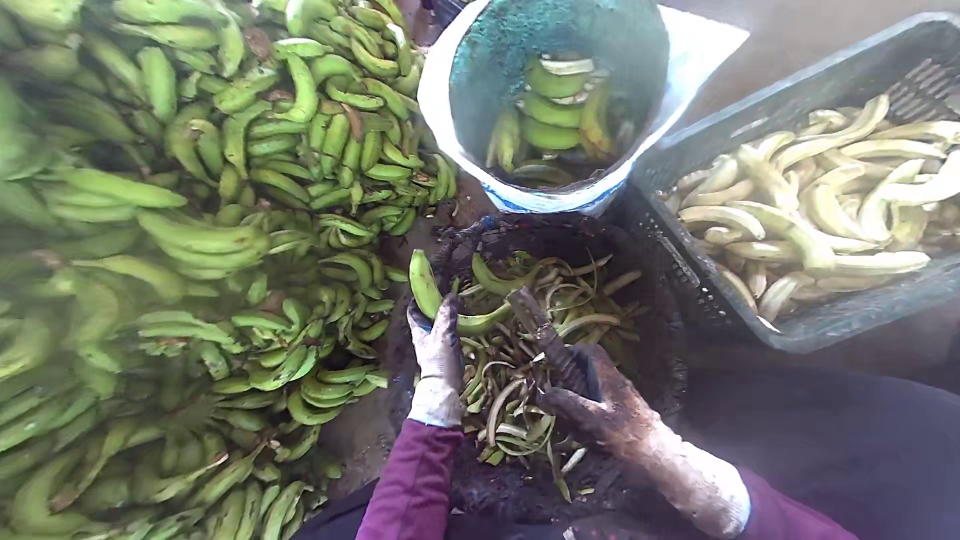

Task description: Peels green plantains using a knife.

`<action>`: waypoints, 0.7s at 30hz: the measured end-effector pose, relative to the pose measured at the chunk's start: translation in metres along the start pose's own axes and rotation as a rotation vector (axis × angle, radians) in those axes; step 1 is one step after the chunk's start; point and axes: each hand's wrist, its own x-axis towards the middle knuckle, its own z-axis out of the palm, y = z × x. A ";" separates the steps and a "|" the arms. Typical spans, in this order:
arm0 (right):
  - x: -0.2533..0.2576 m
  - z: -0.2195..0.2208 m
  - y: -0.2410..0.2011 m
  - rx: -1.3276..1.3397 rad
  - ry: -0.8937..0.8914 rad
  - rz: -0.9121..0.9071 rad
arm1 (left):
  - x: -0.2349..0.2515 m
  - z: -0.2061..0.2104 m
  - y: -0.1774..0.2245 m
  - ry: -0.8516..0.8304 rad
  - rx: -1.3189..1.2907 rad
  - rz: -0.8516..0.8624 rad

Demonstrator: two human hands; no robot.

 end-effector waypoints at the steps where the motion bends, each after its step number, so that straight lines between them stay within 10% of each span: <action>1: -0.004 0.002 0.000 0.000 -0.018 -0.067 | -0.010 -0.009 0.011 0.003 -0.092 0.028; 12: -0.053 0.051 0.001 -0.079 -0.244 -0.093 | -0.113 -0.060 0.040 0.108 -0.179 0.637; 21: -0.064 0.068 -0.012 -0.130 -0.156 -0.263 | -0.120 -0.064 0.056 0.112 -0.241 0.780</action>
